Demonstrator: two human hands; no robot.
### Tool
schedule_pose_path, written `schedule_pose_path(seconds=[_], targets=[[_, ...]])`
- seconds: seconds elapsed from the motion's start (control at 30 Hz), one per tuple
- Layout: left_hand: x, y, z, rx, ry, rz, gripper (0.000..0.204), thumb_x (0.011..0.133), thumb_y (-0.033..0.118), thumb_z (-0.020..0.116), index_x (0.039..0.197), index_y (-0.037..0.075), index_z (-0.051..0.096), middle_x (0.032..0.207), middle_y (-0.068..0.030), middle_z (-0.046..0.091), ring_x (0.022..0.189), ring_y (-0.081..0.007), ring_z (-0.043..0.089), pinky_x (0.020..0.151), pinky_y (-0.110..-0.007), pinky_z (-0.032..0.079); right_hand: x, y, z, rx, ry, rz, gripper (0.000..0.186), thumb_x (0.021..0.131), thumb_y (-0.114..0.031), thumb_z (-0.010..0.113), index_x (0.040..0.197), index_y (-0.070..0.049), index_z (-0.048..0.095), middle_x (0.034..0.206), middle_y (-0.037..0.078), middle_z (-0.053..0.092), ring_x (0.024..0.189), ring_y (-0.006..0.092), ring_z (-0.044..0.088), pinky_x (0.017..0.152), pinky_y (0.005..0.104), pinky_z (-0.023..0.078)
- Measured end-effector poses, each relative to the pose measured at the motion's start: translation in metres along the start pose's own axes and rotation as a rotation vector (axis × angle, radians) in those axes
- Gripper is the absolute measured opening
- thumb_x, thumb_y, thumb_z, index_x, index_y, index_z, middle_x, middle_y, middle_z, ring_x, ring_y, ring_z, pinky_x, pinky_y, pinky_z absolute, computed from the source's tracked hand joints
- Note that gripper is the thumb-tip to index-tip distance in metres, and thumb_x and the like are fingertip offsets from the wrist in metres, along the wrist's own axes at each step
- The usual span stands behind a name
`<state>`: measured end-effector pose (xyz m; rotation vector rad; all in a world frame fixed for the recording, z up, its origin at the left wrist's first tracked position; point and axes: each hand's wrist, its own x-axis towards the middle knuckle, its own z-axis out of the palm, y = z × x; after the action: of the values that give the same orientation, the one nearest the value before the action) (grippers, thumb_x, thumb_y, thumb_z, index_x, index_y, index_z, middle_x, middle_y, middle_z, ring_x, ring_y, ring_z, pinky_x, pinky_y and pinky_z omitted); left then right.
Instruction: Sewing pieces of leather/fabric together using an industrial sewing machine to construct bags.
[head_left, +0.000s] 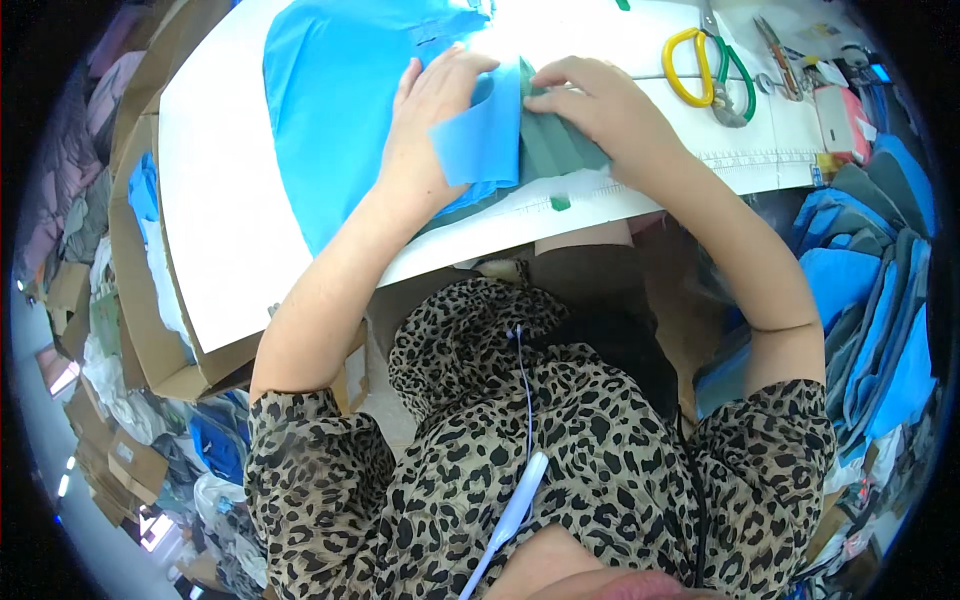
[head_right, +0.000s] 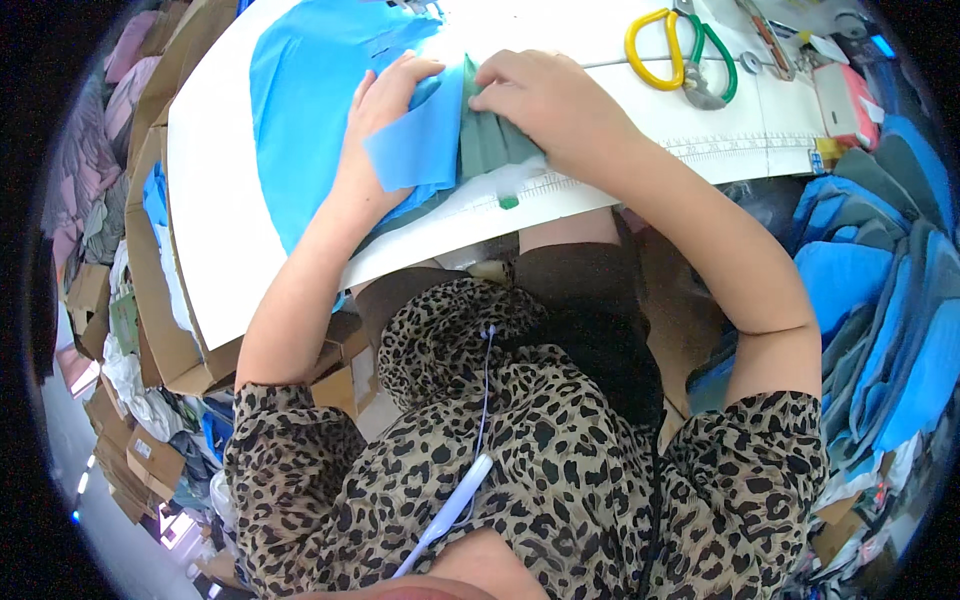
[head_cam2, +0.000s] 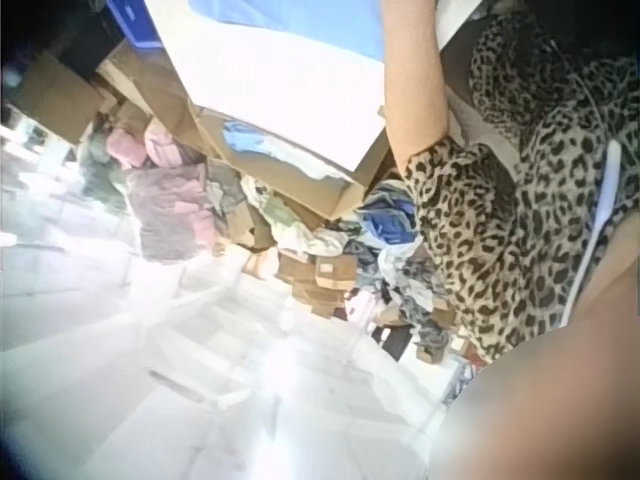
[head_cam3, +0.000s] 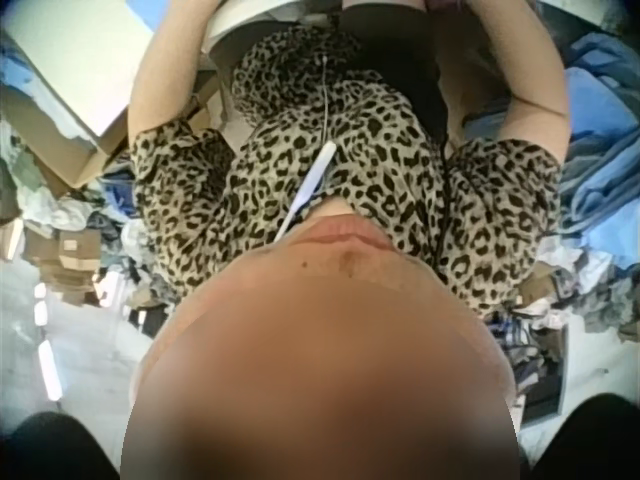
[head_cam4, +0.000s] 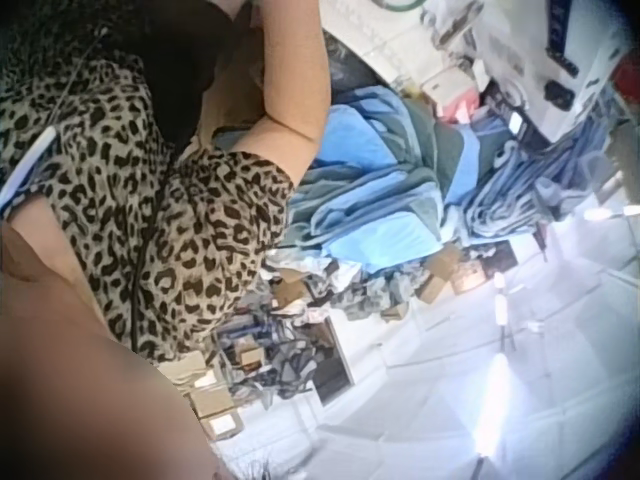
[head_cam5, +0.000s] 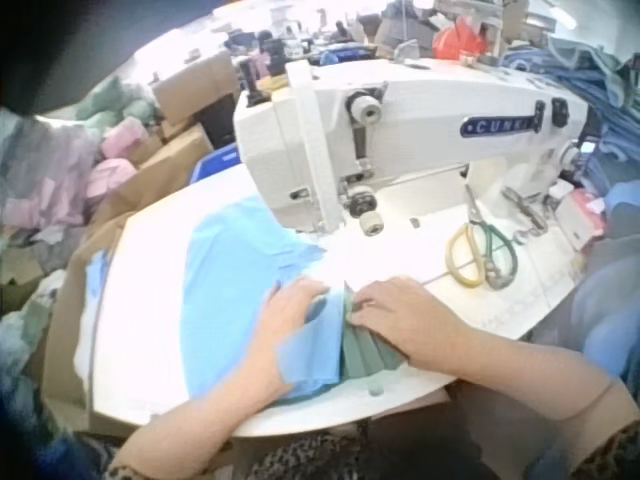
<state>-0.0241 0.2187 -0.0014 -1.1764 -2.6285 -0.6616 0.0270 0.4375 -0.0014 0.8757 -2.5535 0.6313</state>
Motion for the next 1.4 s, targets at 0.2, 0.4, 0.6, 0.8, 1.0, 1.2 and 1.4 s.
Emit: schedule_pose_path(seconds=[0.2,0.4,0.6,0.8,1.0,1.2,1.4], targets=[[0.003,0.001,0.004,-0.034,0.009,-0.003,0.039,0.085,0.019,0.059,0.122,0.009,0.051,0.128,-0.0101,0.056,0.132,-0.0326,0.044,0.112,-0.054,0.026,-0.007,0.005,0.004,0.007,0.07,-0.04,0.024,0.073,0.004,0.062,0.095,-0.004,0.064,0.106,0.006,0.06,0.102,0.0259,0.057,0.093,0.0395,0.044],[0.003,0.003,0.0,-0.04,-0.009,-0.038,0.041,0.086,0.017,0.058,0.126,0.01,0.052,0.135,-0.0097,0.054,0.131,-0.0302,0.046,0.114,-0.049,0.024,-0.007,0.006,0.009,0.019,0.125,-0.007,0.016,0.074,0.002,0.063,0.089,-0.003,0.062,0.101,0.006,0.06,0.099,0.0252,0.057,0.088,0.0361,0.047],[0.002,0.001,0.001,-0.051,0.003,-0.037,0.043,0.085,0.018,0.059,0.127,0.01,0.051,0.138,-0.0094,0.051,0.128,-0.0293,0.049,0.114,-0.048,0.024,-0.008,0.003,0.009,-0.033,0.119,0.0,0.014,0.075,0.001,0.063,0.089,-0.003,0.063,0.101,0.006,0.06,0.098,0.024,0.058,0.087,0.0349,0.048],[0.002,0.001,0.001,0.005,-0.002,-0.03,0.044,0.084,0.017,0.059,0.127,0.011,0.05,0.138,-0.0096,0.051,0.13,-0.0291,0.047,0.114,-0.048,0.024,-0.008,0.003,0.01,-0.087,0.125,-0.023,0.019,0.077,0.0,0.062,0.095,-0.003,0.066,0.105,0.005,0.062,0.099,0.0223,0.058,0.089,0.0348,0.048],[0.002,0.002,-0.001,-0.014,0.002,-0.024,0.044,0.084,0.014,0.059,0.127,0.01,0.051,0.136,-0.0102,0.052,0.133,-0.0295,0.045,0.114,-0.048,0.024,-0.007,0.002,0.008,-0.11,0.116,-0.052,0.02,0.077,-0.002,0.062,0.096,-0.003,0.066,0.108,0.005,0.064,0.102,0.0217,0.058,0.093,0.0344,0.047],[0.005,0.005,0.0,-0.027,-0.009,-0.026,0.043,0.083,0.012,0.059,0.126,0.009,0.052,0.136,-0.0114,0.052,0.133,-0.0299,0.044,0.114,-0.048,0.024,-0.01,0.007,0.009,-0.121,0.111,-0.085,0.022,0.078,-0.004,0.061,0.099,-0.004,0.066,0.111,0.005,0.064,0.104,0.0206,0.058,0.094,0.0336,0.046],[0.005,0.005,-0.003,0.012,-0.038,-0.03,0.042,0.084,0.01,0.057,0.126,0.008,0.054,0.137,-0.0112,0.052,0.133,-0.0294,0.044,0.114,-0.048,0.024,-0.011,0.003,0.014,-0.146,0.122,-0.032,0.022,0.082,-0.009,0.059,0.103,-0.005,0.066,0.112,0.004,0.064,0.107,0.0205,0.057,0.095,0.0345,0.043]])
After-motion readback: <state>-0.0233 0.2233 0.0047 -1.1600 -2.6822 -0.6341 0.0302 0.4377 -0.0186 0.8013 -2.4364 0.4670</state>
